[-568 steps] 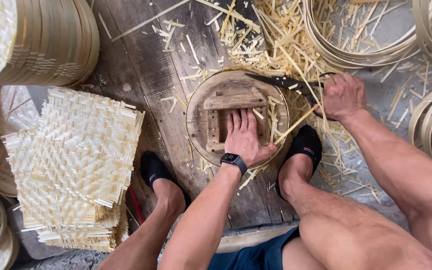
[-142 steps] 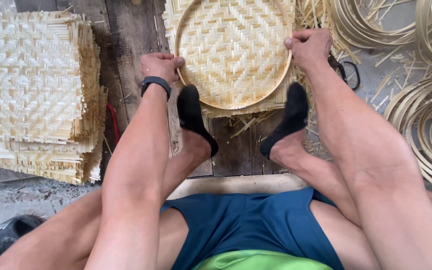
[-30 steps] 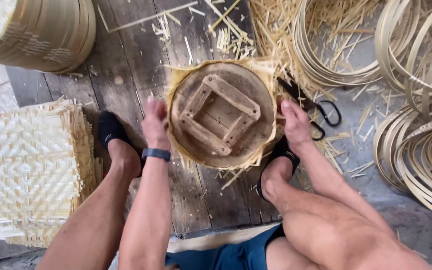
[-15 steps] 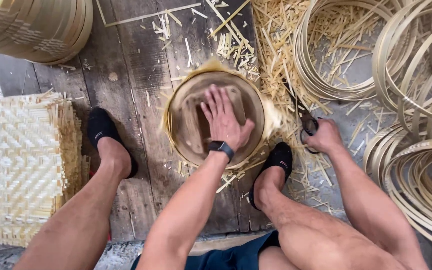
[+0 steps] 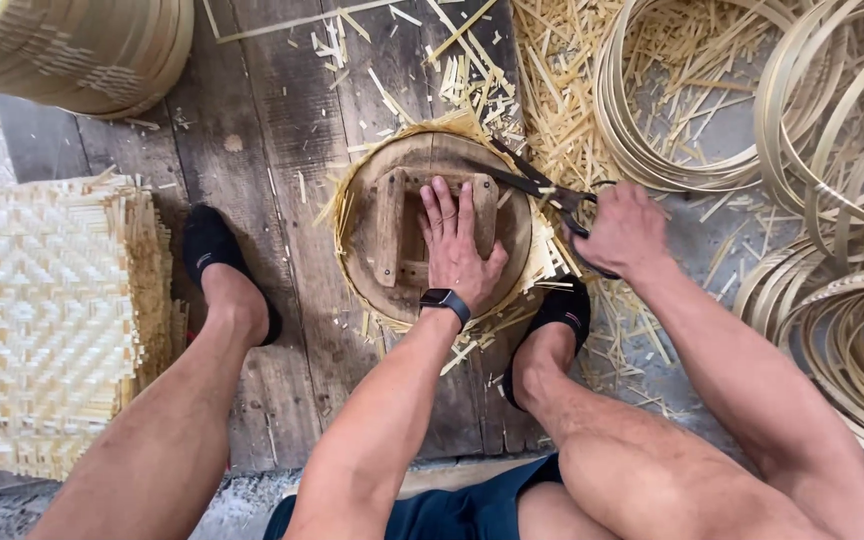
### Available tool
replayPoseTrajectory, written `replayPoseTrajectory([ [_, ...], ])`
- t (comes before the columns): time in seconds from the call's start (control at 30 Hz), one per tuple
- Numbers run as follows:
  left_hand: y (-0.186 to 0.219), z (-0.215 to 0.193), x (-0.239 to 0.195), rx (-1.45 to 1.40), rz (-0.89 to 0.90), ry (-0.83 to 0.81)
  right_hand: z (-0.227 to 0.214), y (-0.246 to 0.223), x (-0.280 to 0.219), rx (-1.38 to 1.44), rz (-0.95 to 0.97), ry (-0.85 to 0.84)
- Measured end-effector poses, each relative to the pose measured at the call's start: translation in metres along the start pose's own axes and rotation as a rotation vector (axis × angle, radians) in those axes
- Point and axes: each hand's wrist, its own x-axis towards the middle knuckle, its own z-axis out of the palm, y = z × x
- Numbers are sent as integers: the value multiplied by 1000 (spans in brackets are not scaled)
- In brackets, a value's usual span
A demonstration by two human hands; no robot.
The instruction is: The person places a circular bamboo frame over a square woven mat, presses it down with a wooden jig, and trims the excess mat with shears. The person repeats this process for multiple mats, stacking the finished circular trays.
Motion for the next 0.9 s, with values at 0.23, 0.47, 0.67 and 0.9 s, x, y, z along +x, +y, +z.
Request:
replayPoseTrajectory([
  [0.23, 0, -5, -8, -17, 48, -107, 45, 21, -8, -2, 85, -69],
  [0.47, -2, -6, -8, -3, 67, -114, 17, -20, 17, -152, 10, 247],
  [0.67, -8, -12, -16, -9, 143, -211, 29, 7, 1, 21, 74, -119],
  [0.9, 1, -16, -11, -33, 117, -190, 27, -18, -40, 120, 95, 108],
])
